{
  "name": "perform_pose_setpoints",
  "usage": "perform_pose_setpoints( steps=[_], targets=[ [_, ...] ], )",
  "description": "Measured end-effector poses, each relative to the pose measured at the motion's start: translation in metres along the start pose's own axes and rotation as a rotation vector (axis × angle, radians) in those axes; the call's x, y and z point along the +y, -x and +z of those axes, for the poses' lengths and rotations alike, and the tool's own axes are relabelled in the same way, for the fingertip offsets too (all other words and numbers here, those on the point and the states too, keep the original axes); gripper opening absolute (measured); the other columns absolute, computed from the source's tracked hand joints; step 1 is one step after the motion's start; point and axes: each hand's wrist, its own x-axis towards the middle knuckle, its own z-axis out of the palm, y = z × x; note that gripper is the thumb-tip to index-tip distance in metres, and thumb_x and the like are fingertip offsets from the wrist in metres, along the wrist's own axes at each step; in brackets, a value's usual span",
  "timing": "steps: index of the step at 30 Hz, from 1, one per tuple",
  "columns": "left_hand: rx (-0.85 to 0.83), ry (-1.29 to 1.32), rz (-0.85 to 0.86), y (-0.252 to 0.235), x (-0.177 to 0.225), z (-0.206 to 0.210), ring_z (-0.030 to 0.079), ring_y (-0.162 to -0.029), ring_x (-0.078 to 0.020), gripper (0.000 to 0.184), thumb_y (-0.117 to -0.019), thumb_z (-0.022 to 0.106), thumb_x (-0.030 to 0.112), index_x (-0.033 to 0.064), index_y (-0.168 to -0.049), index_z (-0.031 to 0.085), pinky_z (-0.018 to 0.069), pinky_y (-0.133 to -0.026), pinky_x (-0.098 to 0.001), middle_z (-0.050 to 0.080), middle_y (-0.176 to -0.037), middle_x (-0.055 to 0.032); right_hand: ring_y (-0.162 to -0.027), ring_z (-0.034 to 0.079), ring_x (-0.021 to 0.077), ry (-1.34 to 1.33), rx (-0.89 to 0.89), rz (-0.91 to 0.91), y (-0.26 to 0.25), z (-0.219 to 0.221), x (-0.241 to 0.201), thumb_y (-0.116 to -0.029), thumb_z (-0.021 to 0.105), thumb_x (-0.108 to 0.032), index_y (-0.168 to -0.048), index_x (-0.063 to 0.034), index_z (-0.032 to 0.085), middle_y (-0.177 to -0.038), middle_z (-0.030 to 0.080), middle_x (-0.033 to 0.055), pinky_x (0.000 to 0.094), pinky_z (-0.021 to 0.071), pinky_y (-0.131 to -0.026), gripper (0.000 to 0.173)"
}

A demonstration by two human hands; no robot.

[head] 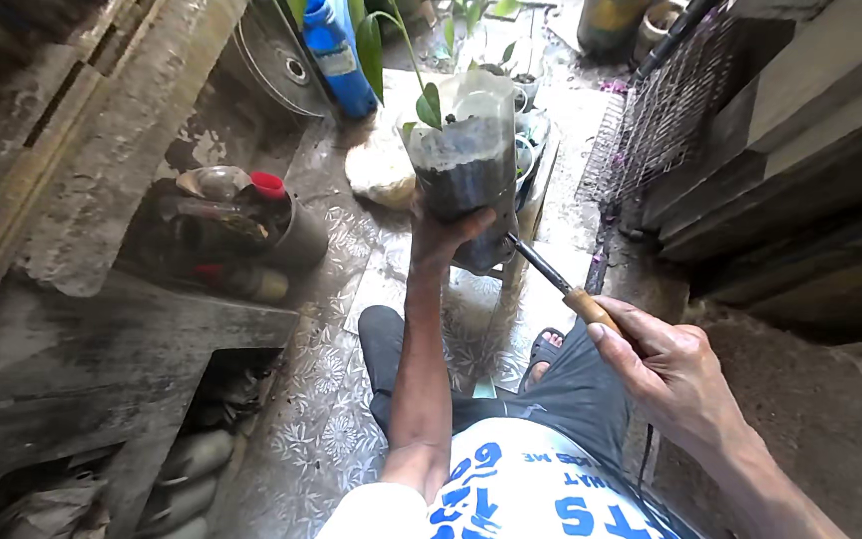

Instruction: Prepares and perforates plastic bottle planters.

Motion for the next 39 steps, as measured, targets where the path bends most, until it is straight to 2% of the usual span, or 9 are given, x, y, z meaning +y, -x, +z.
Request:
perform_pose_setpoints(
  steps=[3, 8, 13, 16, 19, 22, 26, 33, 39],
  targets=[
    [-0.001, 0.006, -0.013, 0.000, -0.003, -0.002, 0.068, -0.105, -0.0112, 0.105, -0.0556, 0.096, 0.030, 0.0045, -0.140, 0.039, 0.0597, -0.092, -0.0342, 0.065, -0.118, -0.0047, -0.053, 0.047, -0.0050, 0.002, -0.002, -0.007, -0.002, 0.003, 0.002, -0.1072, 0.048, -0.031, -0.126, -0.0061, 0.071, -0.070, 0.062, -0.0050, 0.0153, 0.0399, -0.047, 0.039],
    [-0.021, -0.007, -0.006, 0.002, -0.003, 0.002, 0.069, -0.103, -0.0102, 0.098, -0.0561, 0.095, 0.023, 0.0039, -0.136, 0.042, 0.0604, -0.091, -0.0334, 0.067, -0.114, -0.0033, -0.053, 0.047, -0.0041, 0.014, -0.007, 0.000, -0.005, 0.006, 0.005, -0.1076, 0.048, -0.033, -0.124, -0.0062, 0.072, -0.069, 0.061, -0.0053, 0.0161, 0.0396, -0.047, 0.039],
    [-0.018, -0.036, 0.001, -0.003, -0.007, 0.002, 0.068, -0.107, -0.0127, 0.108, -0.0558, 0.097, 0.034, 0.0020, -0.142, 0.040, 0.0596, -0.094, -0.0356, 0.065, -0.120, -0.0066, -0.054, 0.048, -0.0049, 0.017, -0.012, 0.008, 0.003, -0.013, 0.000, -0.1082, 0.048, -0.033, -0.127, -0.0069, 0.071, -0.072, 0.063, -0.0052, 0.0154, 0.0410, -0.048, 0.039],
    [0.014, -0.061, -0.011, -0.006, -0.008, -0.002, 0.066, -0.110, -0.0122, 0.109, -0.0564, 0.095, 0.030, 0.0016, -0.145, 0.038, 0.0582, -0.096, -0.0344, 0.064, -0.124, -0.0072, -0.056, 0.048, -0.0078, -0.004, 0.029, -0.013, 0.004, -0.024, -0.009, -0.1084, 0.049, -0.032, -0.125, -0.0029, 0.071, -0.074, 0.064, -0.0053, 0.0118, 0.0408, -0.049, 0.040],
    [-0.005, -0.050, -0.003, -0.002, -0.009, -0.003, 0.066, -0.108, -0.0096, 0.110, -0.0571, 0.095, 0.029, 0.0014, -0.145, 0.035, 0.0584, -0.095, -0.0322, 0.063, -0.122, -0.0052, -0.056, 0.047, -0.0083, -0.022, 0.052, -0.022, -0.004, -0.024, -0.012, -0.1083, 0.049, -0.033, -0.123, -0.0038, 0.071, -0.072, 0.061, -0.0067, 0.0115, 0.0397, -0.049, 0.039],
    [-0.054, -0.060, 0.031, -0.002, -0.012, -0.004, 0.067, -0.109, -0.0111, 0.111, -0.0551, 0.098, 0.029, 0.0010, -0.144, 0.038, 0.0583, -0.097, -0.0339, 0.064, -0.123, -0.0060, -0.054, 0.046, -0.0078, -0.038, 0.035, -0.017, -0.009, -0.021, -0.010, -0.1081, 0.049, -0.033, -0.126, -0.0067, 0.071, -0.071, 0.060, -0.0084, 0.0123, 0.0391, -0.048, 0.038],
    [-0.022, -0.118, -0.001, 0.000, -0.011, -0.001, 0.067, -0.107, -0.0095, 0.110, -0.0517, 0.097, 0.031, 0.0014, -0.141, 0.041, 0.0583, -0.095, -0.0319, 0.065, -0.120, -0.0055, -0.054, 0.046, -0.0078, -0.027, 0.028, -0.017, -0.010, -0.020, -0.011, -0.1083, 0.049, -0.033, -0.126, -0.0062, 0.071, -0.071, 0.060, -0.0082, 0.0125, 0.0387, -0.047, 0.038],
    [-0.093, -0.003, 0.034, -0.001, -0.015, 0.002, 0.067, -0.106, -0.0104, 0.101, -0.0564, 0.096, 0.027, 0.0033, -0.138, 0.042, 0.0586, -0.095, -0.0334, 0.066, -0.117, -0.0037, -0.053, 0.044, -0.0081, -0.002, 0.038, -0.020, -0.013, -0.016, -0.014, -0.1078, 0.049, -0.031, -0.126, -0.0051, 0.070, -0.069, 0.058, -0.0083, 0.0121, 0.0379, -0.047, 0.038],
    [-0.084, -0.013, 0.024, -0.001, -0.018, 0.000, 0.067, -0.107, -0.0108, 0.104, -0.0559, 0.097, 0.028, 0.0028, -0.140, 0.040, 0.0584, -0.096, -0.0337, 0.065, -0.119, -0.0046, -0.053, 0.044, -0.0075, -0.001, 0.031, -0.008, -0.018, -0.014, -0.012, -0.1080, 0.048, -0.032, -0.126, -0.0065, 0.070, -0.068, 0.057, -0.0089, 0.0126, 0.0370, -0.047, 0.038]
  ],
)
